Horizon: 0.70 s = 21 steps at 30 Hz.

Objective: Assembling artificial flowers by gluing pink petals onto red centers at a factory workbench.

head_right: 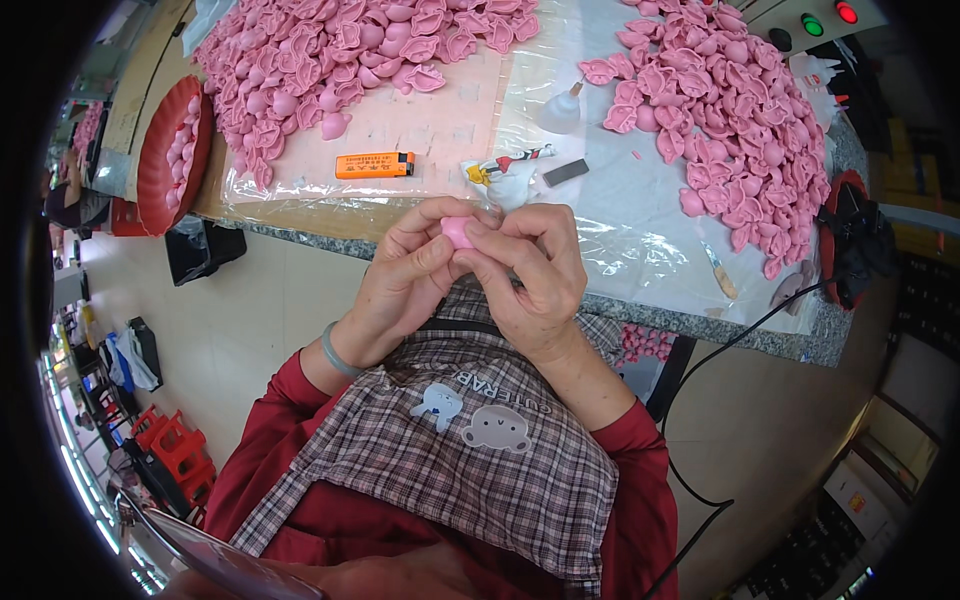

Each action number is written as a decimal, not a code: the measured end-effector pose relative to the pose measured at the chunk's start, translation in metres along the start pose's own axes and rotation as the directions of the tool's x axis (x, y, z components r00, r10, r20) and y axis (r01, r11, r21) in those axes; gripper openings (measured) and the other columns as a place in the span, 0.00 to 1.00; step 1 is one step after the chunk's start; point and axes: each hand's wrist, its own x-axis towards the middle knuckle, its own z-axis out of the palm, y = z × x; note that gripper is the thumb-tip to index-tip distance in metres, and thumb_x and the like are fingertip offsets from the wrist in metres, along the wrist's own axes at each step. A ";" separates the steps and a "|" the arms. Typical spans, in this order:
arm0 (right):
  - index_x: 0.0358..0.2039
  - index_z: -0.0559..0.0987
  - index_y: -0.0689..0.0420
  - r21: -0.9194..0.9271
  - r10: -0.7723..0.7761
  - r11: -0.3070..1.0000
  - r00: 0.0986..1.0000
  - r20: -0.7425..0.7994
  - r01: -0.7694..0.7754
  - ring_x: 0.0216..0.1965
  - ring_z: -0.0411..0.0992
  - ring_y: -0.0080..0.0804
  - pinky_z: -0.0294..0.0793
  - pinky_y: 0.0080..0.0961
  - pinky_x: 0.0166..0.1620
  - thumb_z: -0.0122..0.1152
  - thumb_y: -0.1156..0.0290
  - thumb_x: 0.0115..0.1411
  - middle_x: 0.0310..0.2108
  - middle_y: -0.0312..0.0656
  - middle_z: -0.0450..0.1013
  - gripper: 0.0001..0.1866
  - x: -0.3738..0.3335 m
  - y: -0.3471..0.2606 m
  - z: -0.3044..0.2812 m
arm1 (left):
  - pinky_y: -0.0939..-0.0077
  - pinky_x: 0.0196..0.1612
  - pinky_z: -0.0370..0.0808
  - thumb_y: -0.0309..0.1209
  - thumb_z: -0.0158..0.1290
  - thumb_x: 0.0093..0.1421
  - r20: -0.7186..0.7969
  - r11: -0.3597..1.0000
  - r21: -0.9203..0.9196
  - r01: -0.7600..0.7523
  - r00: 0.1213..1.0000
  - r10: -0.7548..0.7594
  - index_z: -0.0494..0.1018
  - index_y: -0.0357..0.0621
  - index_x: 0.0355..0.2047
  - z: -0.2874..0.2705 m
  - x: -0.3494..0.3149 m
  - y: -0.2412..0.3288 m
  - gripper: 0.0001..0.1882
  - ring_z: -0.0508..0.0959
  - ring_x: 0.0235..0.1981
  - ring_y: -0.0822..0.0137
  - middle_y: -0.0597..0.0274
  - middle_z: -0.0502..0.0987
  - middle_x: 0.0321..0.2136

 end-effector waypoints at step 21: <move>0.45 0.78 0.64 0.002 0.079 0.997 0.997 0.013 -0.079 0.34 0.68 0.26 0.70 0.20 0.38 0.58 0.88 0.53 0.37 0.42 0.67 0.17 -0.001 0.014 -0.017 | 0.77 0.43 0.76 0.23 0.55 0.59 -0.153 0.857 0.450 -0.252 0.923 0.352 0.70 0.39 0.50 -0.036 -0.012 0.077 0.18 0.77 0.40 0.71 0.60 0.75 0.41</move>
